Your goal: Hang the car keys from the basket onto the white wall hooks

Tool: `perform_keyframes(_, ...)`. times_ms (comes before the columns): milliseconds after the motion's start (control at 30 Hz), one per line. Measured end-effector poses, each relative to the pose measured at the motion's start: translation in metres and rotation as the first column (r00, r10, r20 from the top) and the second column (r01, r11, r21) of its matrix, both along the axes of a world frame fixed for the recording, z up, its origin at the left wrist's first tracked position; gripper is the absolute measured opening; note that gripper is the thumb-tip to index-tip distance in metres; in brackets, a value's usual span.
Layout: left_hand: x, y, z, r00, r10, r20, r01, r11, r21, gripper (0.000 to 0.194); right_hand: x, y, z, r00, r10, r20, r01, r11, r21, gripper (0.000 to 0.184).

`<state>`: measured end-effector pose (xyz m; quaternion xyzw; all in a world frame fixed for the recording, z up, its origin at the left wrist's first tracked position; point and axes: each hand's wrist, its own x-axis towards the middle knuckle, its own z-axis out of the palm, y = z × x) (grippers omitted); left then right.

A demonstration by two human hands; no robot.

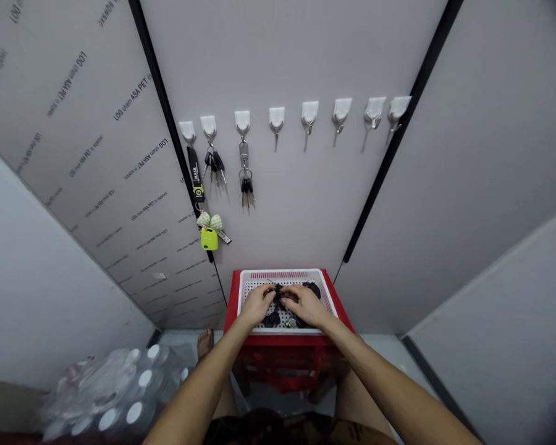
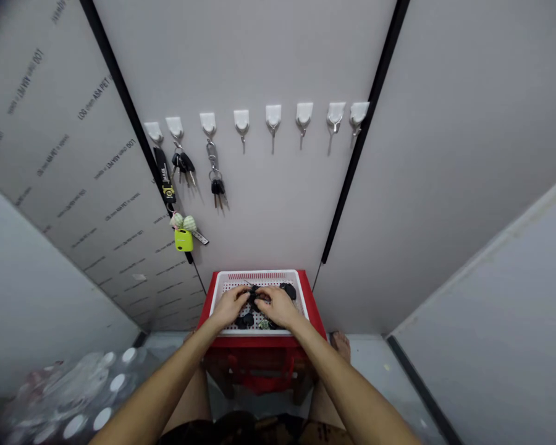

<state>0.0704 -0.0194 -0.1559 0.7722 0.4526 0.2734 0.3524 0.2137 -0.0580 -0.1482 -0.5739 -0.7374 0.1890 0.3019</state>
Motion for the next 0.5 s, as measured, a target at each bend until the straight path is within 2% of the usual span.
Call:
perform_keyframes(100,-0.0002,-0.0008,0.0002,0.998,0.035,0.046,-0.035,0.999,-0.01,0.025,-0.001,-0.0012,0.0001,1.0,0.005,0.006,-0.005,1.0,0.009,0.027)
perform_keyframes(233,-0.0004,-0.0004,0.0005,0.984,0.155,0.084,-0.157,0.987,0.026,0.018,-0.0006,-0.0007,-0.0024,0.999,0.022,0.047,-0.024,0.999,0.038,0.016)
perform_keyframes(333,-0.0001,-0.0003,0.0009,0.972,0.158,0.175,-0.167,0.985,0.033,0.011,-0.0003,-0.0007,-0.0027,0.999,0.014,0.049,-0.016,0.999,0.041,0.014)
perform_keyframes(500,0.0,-0.0003,0.0035,0.925,0.183,0.332,-0.184,0.983,-0.03,0.005,-0.0024,-0.0021,0.0025,0.997,-0.003,-0.074,0.005,1.0,0.027,0.016)
